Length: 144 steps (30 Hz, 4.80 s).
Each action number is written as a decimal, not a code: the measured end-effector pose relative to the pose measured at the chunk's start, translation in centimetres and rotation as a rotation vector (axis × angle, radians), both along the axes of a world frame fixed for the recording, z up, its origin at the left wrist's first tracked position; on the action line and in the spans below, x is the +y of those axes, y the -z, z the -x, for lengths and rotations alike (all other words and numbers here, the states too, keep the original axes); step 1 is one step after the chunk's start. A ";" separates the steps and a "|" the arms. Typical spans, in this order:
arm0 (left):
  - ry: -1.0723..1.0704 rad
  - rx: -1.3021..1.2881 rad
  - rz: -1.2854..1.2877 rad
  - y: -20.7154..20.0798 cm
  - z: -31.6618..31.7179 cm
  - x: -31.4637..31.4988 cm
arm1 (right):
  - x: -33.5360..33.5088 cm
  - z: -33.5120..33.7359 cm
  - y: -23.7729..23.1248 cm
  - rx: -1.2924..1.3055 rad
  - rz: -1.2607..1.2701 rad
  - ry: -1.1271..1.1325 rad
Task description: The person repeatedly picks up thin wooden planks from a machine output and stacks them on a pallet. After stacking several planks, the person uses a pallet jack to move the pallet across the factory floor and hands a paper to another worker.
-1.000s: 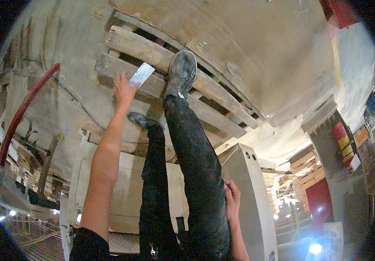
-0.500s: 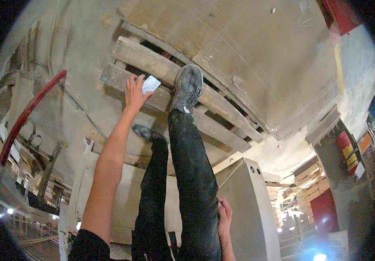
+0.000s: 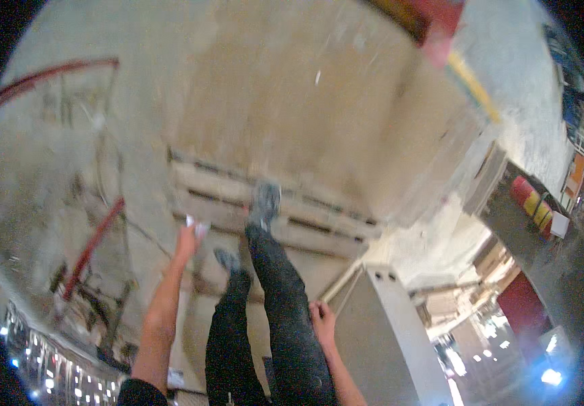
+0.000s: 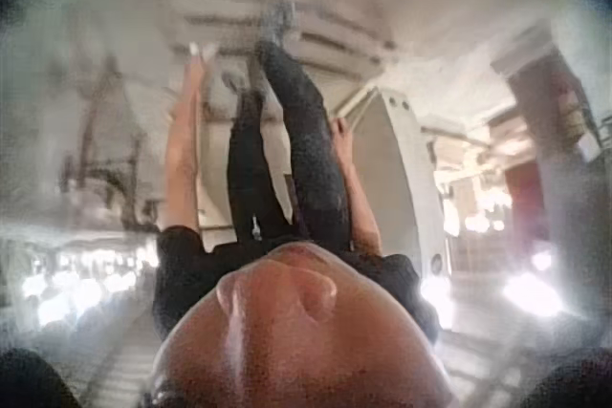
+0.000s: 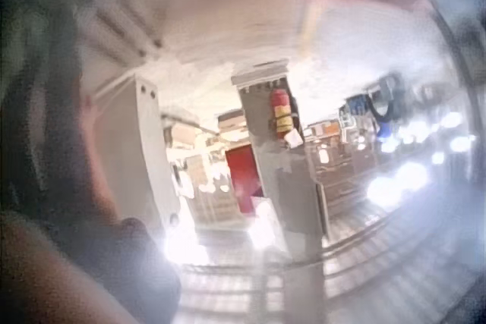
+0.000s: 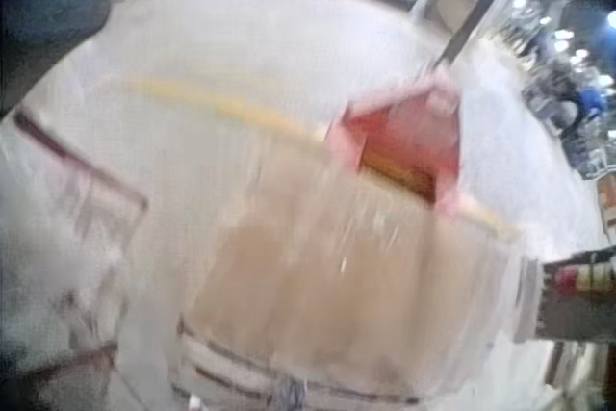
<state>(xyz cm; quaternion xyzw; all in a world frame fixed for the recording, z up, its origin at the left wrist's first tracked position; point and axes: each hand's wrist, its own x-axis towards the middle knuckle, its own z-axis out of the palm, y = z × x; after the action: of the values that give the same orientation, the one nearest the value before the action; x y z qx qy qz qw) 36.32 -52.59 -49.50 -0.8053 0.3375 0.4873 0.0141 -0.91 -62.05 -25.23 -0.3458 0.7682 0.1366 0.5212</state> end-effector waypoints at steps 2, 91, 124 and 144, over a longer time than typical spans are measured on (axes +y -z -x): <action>0.000 -0.070 0.036 -7.0 -2.3 0.4 | -2.6 -0.5 -2.8 0.041 0.032 -0.184; 0.800 0.168 0.265 -36.0 -37.1 -292.2 | -193.4 -61.6 -33.8 1.820 0.939 1.257; 0.685 0.613 -0.107 -40.5 -16.7 -300.0 | -214.4 -45.8 -36.8 1.952 0.255 1.729; 0.725 0.554 0.497 -45.4 -20.7 -300.4 | -194.9 -53.6 -39.5 1.619 0.367 1.503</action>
<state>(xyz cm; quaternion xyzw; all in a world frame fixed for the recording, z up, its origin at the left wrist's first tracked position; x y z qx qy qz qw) 57.07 -353.00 -4.13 -0.4567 0.6912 0.5512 -0.0995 52.70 -256.95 14.32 0.3251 0.9031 -0.1436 -0.2411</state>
